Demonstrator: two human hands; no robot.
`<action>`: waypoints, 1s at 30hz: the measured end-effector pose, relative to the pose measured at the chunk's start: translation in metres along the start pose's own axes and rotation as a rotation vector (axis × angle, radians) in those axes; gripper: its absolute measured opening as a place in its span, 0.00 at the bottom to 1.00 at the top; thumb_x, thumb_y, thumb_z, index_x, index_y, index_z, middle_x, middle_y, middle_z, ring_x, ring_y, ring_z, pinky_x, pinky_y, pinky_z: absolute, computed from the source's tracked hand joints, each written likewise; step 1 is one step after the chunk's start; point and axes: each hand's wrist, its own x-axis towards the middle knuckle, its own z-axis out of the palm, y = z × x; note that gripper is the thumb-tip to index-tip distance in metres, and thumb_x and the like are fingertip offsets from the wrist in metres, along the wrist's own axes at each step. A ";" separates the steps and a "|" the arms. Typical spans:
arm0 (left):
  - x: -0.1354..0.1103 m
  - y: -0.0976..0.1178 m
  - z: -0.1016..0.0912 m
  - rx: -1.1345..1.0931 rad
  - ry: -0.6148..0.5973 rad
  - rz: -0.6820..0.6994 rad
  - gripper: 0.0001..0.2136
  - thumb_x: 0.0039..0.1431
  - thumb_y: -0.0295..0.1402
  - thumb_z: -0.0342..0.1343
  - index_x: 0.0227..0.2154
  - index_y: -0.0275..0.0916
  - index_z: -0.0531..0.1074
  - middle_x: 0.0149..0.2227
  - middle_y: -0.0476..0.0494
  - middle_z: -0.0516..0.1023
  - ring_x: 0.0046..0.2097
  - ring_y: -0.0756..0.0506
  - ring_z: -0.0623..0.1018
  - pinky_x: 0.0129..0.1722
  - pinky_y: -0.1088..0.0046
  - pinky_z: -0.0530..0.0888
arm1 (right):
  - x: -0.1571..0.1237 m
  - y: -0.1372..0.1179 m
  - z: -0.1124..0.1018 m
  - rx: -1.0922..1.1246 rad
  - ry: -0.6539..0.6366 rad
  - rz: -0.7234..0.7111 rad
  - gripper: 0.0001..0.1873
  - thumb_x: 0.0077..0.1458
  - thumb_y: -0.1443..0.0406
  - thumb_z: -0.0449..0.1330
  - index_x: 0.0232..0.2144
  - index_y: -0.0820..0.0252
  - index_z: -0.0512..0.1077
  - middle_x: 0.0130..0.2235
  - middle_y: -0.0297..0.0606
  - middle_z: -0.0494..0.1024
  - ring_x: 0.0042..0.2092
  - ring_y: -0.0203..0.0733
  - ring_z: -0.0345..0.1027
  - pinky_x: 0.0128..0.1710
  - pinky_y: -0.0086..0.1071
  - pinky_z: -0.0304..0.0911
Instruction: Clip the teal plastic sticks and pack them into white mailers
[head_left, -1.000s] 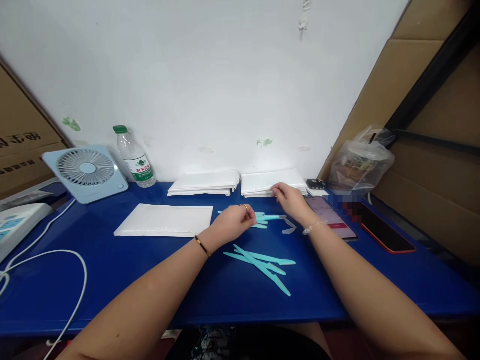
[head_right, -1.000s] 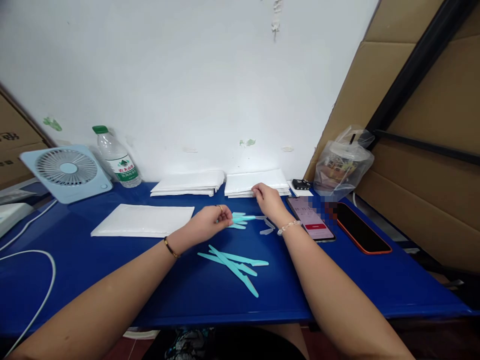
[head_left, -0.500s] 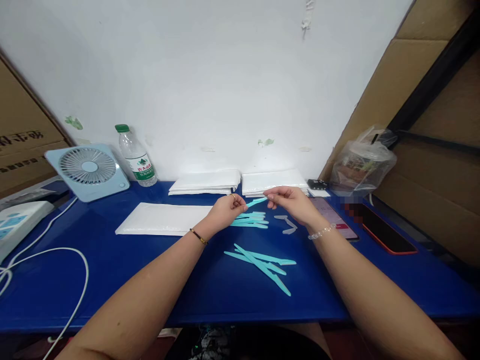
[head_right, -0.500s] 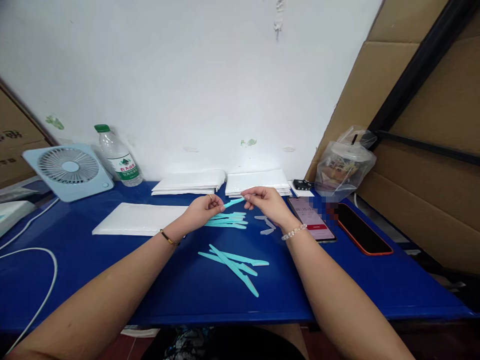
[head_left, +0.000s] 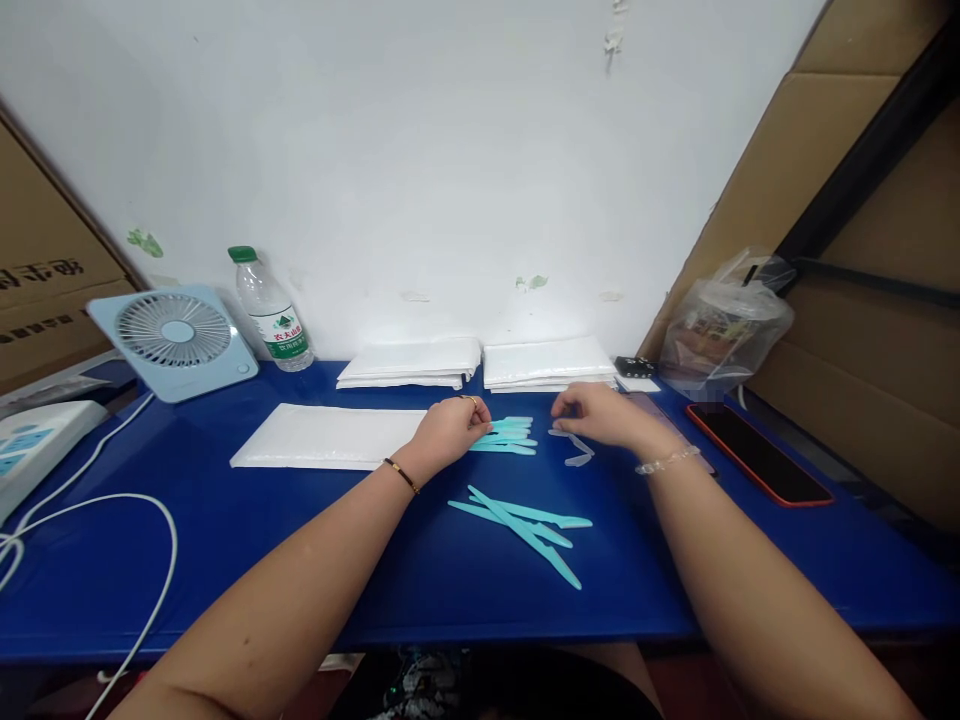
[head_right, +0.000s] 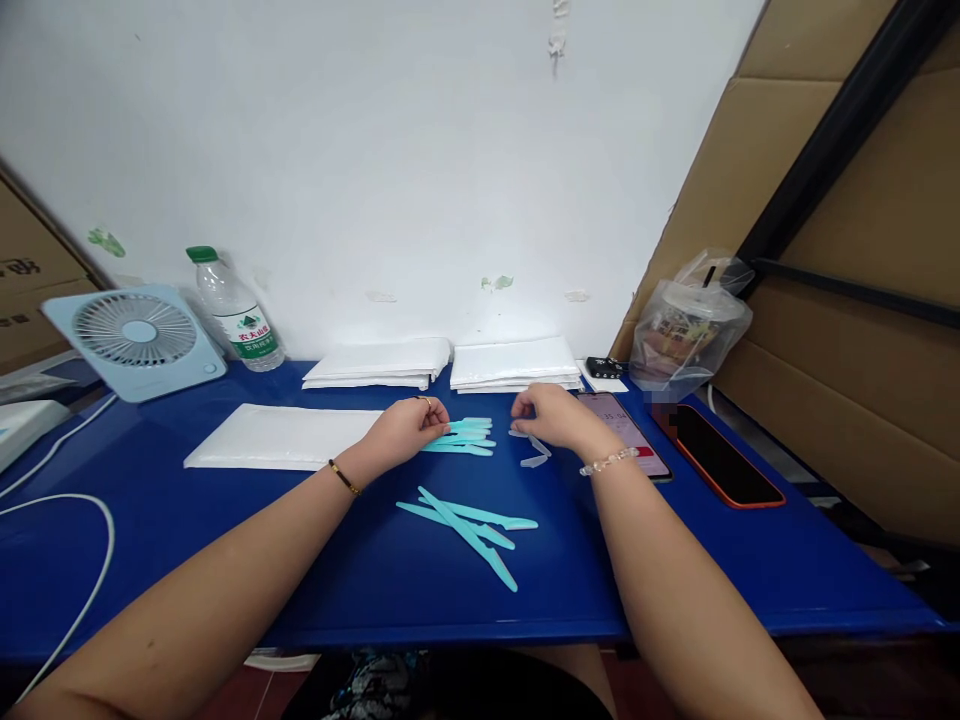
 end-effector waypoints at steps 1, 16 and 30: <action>-0.002 0.003 -0.001 0.051 0.017 0.024 0.09 0.52 0.38 0.56 0.34 0.41 0.72 0.34 0.46 0.75 0.37 0.46 0.73 0.32 0.73 0.65 | 0.000 0.003 0.001 -0.069 -0.053 0.007 0.04 0.44 0.65 0.63 0.27 0.60 0.75 0.32 0.39 0.76 0.33 0.40 0.68 0.30 0.29 0.59; -0.031 0.053 0.012 0.051 -0.432 0.257 0.05 0.54 0.34 0.56 0.28 0.39 0.74 0.28 0.48 0.76 0.30 0.49 0.72 0.26 0.76 0.62 | 0.003 -0.008 0.002 0.357 0.156 0.008 0.11 0.53 0.63 0.54 0.35 0.60 0.74 0.28 0.36 0.75 0.27 0.37 0.67 0.29 0.30 0.62; -0.006 0.013 -0.003 -0.262 -0.026 -0.013 0.09 0.60 0.37 0.44 0.34 0.39 0.66 0.27 0.51 0.70 0.27 0.51 0.69 0.26 0.77 0.64 | -0.001 0.003 -0.010 0.635 0.092 0.057 0.22 0.47 0.51 0.61 0.38 0.62 0.75 0.26 0.38 0.76 0.28 0.39 0.70 0.31 0.33 0.65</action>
